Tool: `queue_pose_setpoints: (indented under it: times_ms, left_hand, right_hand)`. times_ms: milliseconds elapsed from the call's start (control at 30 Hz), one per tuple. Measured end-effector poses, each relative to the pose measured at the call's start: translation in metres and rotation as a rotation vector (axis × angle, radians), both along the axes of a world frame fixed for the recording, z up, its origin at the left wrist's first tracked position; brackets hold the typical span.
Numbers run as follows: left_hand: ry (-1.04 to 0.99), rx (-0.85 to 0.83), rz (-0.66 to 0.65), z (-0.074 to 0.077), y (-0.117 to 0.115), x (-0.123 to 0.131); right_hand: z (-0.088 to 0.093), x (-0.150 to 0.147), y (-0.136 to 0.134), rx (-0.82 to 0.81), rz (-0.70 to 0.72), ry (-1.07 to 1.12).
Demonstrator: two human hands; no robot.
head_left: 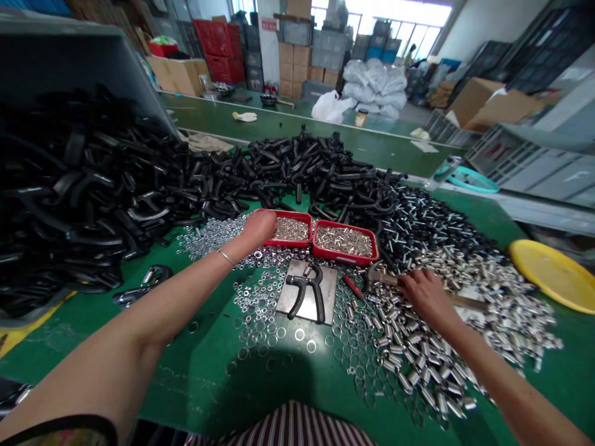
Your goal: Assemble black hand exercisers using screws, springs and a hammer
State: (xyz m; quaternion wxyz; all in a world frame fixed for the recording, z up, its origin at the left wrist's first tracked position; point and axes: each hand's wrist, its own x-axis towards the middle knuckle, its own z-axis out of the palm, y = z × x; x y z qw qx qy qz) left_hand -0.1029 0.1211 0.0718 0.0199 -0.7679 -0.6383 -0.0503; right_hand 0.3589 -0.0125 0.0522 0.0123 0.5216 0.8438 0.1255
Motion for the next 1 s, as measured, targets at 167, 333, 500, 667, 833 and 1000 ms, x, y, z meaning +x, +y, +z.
queue_pose_setpoints:
  times_ms: [167, 333, 500, 667, 833, 1000]
  left_hand:
    - [-0.226, 0.148, 0.02, 0.004, -0.011, -0.022]
    - [-0.563, 0.174, 0.022, 0.002, -0.019, -0.015]
    - [-0.717, 0.158, -0.178, 0.003, -0.041, 0.027]
    - [-0.759, 0.034, -0.253, 0.004, -0.069, 0.037]
    - [-0.884, -0.117, -0.18, -0.003, -0.083, 0.026]
    - [-0.919, -0.22, -0.214, -0.017, -0.084, 0.039]
  right_hand:
    - [0.027, 0.012, -0.007, 0.069, 0.058, 0.168]
    - [0.048, -0.024, -0.052, -0.234, -0.252, 0.533]
    - [0.049, -0.111, -0.067, -0.565, -0.133, 0.691]
    - [0.039, -0.159, -0.045, -0.413, -0.065, 0.7]
    - [0.025, -0.163, -0.037, -0.569, -0.032, 0.657]
    - [0.021, -0.157, -0.035, -0.482, -0.118, 0.715]
